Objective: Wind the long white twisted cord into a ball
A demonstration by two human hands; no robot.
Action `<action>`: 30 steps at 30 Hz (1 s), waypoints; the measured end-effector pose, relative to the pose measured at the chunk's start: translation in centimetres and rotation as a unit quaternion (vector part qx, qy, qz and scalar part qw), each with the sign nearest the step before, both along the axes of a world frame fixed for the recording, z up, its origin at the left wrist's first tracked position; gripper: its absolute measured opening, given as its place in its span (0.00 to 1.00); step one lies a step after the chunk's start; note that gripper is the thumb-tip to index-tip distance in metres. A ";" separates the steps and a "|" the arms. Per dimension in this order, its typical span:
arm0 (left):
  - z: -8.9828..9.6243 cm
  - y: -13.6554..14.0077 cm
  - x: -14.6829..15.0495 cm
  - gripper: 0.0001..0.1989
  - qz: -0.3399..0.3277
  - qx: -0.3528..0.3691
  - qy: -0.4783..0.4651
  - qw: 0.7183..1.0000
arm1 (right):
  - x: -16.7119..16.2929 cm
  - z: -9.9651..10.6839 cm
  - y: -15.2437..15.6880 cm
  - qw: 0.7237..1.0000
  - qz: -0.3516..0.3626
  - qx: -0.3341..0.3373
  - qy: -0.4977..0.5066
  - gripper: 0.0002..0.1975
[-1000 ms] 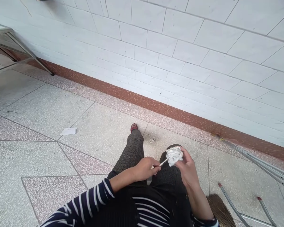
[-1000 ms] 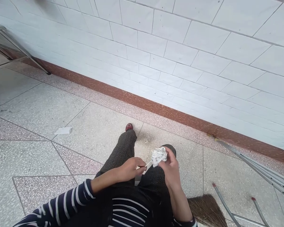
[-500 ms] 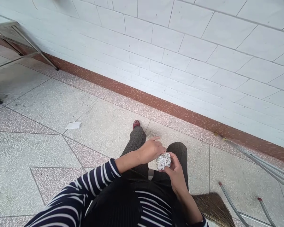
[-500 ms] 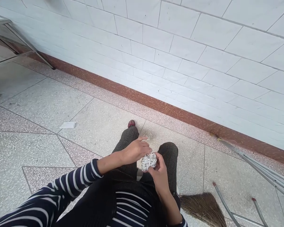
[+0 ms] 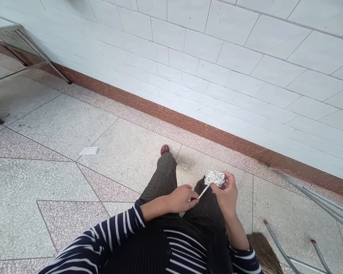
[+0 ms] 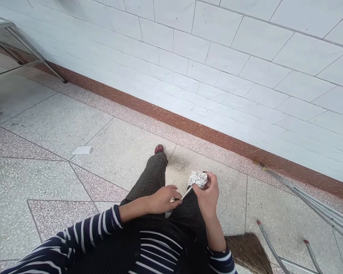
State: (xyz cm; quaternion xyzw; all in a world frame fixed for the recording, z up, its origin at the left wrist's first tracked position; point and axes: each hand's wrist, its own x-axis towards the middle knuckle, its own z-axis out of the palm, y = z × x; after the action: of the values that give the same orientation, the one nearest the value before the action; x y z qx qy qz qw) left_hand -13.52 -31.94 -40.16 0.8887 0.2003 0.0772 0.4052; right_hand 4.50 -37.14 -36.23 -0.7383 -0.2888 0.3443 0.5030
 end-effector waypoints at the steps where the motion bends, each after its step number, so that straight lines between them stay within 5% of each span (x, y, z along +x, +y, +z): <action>1: 0.4 -0.1 0.1 0.13 -0.010 0.017 0.000 1.000 | 0.1 -0.7 0.4 1.000 -0.006 -0.007 -0.007 0.26; 8: 1.9 2.8 -0.9 0.10 0.000 0.151 -0.019 0.988 | -3.1 -3.5 -3.1 0.975 0.110 -0.069 0.180 0.22; 17: -0.8 2.2 -0.2 0.11 0.044 -0.053 -0.027 0.997 | -2.0 1.6 -5.0 0.922 0.076 -0.030 0.377 0.27; 20: -1.2 0.9 -0.3 0.13 0.021 -0.087 -0.009 0.996 | -0.1 3.1 -3.7 0.940 0.045 0.015 0.339 0.28; 23: -0.9 -0.2 -0.6 0.14 -0.004 -0.081 0.009 0.997 | 1.3 2.3 -1.9 0.978 -0.015 0.038 0.203 0.26; 26: 0.5 -0.4 -1.0 0.15 -0.023 -0.022 0.007 0.999 | 1.4 -0.1 -0.6 0.995 -0.037 0.009 0.088 0.28; 30: 2.8 0.9 -1.4 0.12 -0.028 0.119 -0.044 0.992 | -0.6 -2.5 -1.4 0.993 0.044 -0.036 0.106 0.27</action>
State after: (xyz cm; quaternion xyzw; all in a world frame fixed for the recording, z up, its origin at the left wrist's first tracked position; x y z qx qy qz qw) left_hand -14.97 -31.06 -37.40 0.9314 0.1472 0.1278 0.3074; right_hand 3.86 -38.56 -38.73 -0.7021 -0.2533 0.4526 0.4880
